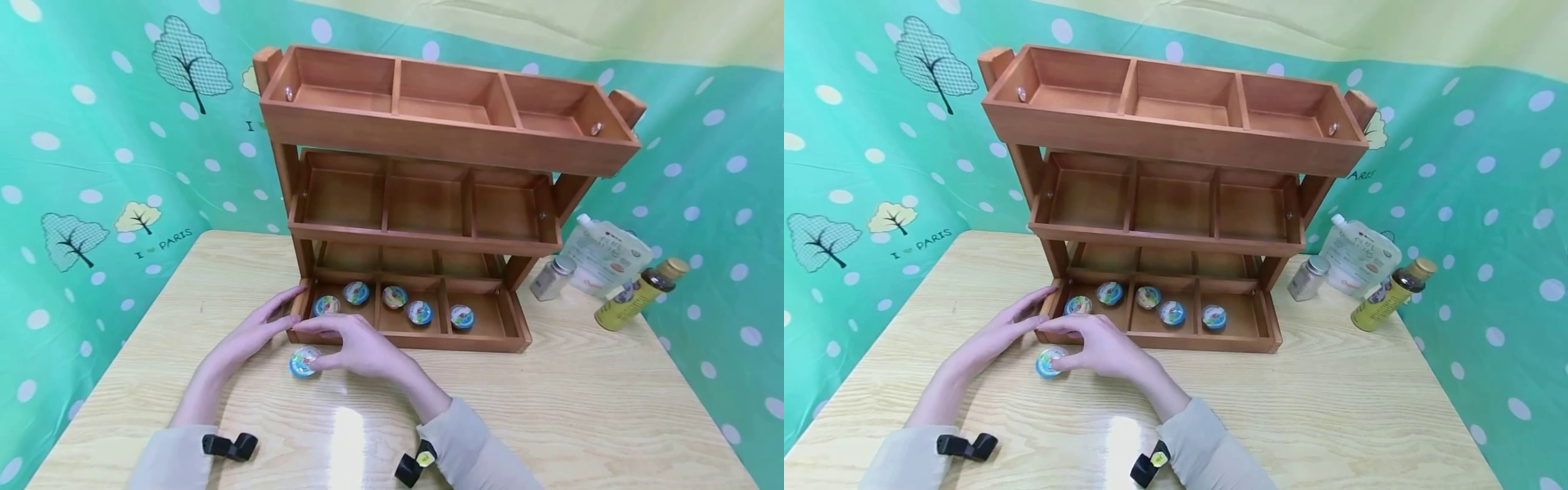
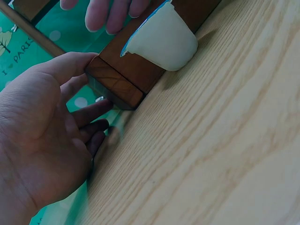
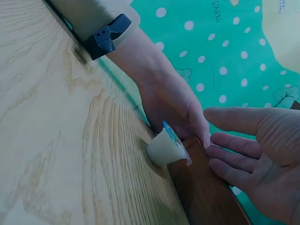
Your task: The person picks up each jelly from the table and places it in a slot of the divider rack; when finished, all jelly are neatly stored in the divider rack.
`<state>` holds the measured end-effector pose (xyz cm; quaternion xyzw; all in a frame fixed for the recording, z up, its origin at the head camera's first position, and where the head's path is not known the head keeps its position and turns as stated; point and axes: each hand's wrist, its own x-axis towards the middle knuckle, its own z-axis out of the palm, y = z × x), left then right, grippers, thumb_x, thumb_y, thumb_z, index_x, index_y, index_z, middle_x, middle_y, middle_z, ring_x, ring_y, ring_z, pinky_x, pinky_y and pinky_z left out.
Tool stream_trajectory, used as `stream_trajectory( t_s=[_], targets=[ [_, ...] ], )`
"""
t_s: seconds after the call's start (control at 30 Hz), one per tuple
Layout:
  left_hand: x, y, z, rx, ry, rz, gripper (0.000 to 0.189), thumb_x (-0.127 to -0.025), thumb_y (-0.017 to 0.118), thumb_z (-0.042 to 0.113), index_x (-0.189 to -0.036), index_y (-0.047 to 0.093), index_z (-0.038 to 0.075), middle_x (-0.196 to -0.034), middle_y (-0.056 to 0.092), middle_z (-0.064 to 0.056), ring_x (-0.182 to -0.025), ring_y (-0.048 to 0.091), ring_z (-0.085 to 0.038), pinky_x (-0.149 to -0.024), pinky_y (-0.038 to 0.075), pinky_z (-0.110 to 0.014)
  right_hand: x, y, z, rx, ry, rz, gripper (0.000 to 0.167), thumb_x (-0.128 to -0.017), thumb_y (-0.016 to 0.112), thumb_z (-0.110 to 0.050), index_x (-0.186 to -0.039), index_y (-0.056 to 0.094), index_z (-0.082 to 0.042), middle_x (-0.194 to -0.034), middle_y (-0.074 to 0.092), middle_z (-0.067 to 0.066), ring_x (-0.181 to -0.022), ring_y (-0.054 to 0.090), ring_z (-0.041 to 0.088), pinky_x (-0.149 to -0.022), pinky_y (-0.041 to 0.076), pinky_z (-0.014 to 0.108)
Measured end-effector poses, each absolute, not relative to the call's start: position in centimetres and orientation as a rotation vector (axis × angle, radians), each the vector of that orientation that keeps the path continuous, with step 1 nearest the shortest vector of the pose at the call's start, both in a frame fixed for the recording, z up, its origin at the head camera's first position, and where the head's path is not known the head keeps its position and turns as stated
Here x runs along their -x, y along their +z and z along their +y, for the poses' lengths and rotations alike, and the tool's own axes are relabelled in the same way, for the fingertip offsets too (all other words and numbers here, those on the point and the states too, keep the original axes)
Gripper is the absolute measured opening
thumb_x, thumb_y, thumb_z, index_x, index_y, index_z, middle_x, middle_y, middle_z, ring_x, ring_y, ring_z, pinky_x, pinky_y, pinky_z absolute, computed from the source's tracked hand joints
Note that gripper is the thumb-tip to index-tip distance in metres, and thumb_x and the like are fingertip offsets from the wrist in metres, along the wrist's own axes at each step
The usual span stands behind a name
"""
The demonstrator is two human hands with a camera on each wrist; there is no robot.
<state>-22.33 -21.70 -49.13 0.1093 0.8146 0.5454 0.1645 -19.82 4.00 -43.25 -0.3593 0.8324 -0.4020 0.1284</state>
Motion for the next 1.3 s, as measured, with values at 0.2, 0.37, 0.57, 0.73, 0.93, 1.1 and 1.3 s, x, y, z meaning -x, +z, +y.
stream_trajectory(
  t_s=[0.2,0.37,0.57,0.73,0.93,1.1,1.3],
  targets=[
    [22.1,-49.0,-21.9,-0.311,1.53,2.345,0.062,-0.106,0.053,0.047,-0.162,0.025,0.043,-0.175,0.016,0.0,-0.161,0.009,-0.041,-0.112,0.026,-0.081,19.6,-43.5,3.4,1.103,-1.099,2.423,0.057,-0.09,0.081,-0.022,-0.143,0.062,-0.024,-0.144,0.064,-0.01,-0.134,0.057,0.002,-0.115,0.045,0.023],
    [22.0,-48.8,-21.9,-0.326,1.534,2.351,0.062,-0.106,0.053,0.044,-0.162,0.026,0.041,-0.175,0.016,-0.004,-0.161,0.009,-0.042,-0.113,0.023,-0.081,19.3,-44.0,2.9,1.181,-0.886,2.467,0.059,-0.09,0.081,-0.027,-0.145,0.06,-0.026,-0.148,0.06,-0.009,-0.139,0.054,0.004,-0.118,0.041,0.024],
    [22.0,-48.7,-21.8,-0.336,1.514,2.358,0.063,-0.106,0.053,0.044,-0.163,0.025,0.04,-0.175,0.015,-0.004,-0.16,0.01,-0.044,-0.109,0.027,-0.084,19.0,-44.7,2.7,1.223,-0.782,2.485,0.06,-0.091,0.079,-0.023,-0.147,0.058,-0.022,-0.152,0.058,-0.006,-0.143,0.051,0.007,-0.119,0.041,0.025],
    [22.0,-48.8,-21.7,-0.338,1.512,2.366,0.063,-0.106,0.053,0.043,-0.163,0.026,0.039,-0.175,0.016,-0.004,-0.16,0.01,-0.044,-0.11,0.028,-0.082,18.8,-45.0,2.6,1.27,-0.72,2.507,0.06,-0.091,0.079,-0.019,-0.148,0.058,-0.019,-0.152,0.057,-0.005,-0.143,0.051,0.009,-0.119,0.042,0.027],
    [22.0,-48.8,-21.7,-0.336,1.525,2.366,0.062,-0.106,0.053,0.043,-0.162,0.026,0.04,-0.175,0.015,-0.003,-0.16,0.009,-0.043,-0.111,0.026,-0.082,18.9,-45.2,2.6,1.276,-0.719,2.541,0.055,-0.093,0.078,-0.019,-0.145,0.06,-0.018,-0.147,0.062,-0.004,-0.136,0.057,0.008,-0.112,0.046,0.02],
    [22.1,-48.8,-21.6,-0.323,1.509,2.371,0.063,-0.106,0.053,0.045,-0.162,0.025,0.041,-0.175,0.015,-0.004,-0.16,0.009,-0.044,-0.111,0.026,-0.082,18.9,-45.3,2.7,1.257,-0.729,2.539,0.055,-0.092,0.079,-0.022,-0.144,0.062,-0.017,-0.143,0.065,-0.004,-0.131,0.06,0.006,-0.108,0.048,0.018],
    [22.1,-48.7,-21.6,-0.307,1.494,2.372,0.064,-0.106,0.052,0.047,-0.162,0.025,0.041,-0.175,0.015,-0.004,-0.16,0.01,-0.045,-0.109,0.029,-0.083,18.8,-44.9,3.5,1.291,-0.738,2.518,0.054,-0.092,0.079,-0.027,-0.143,0.063,-0.018,-0.138,0.067,-0.006,-0.112,0.061,0.0,-0.095,0.048,0.012]
  ],
)
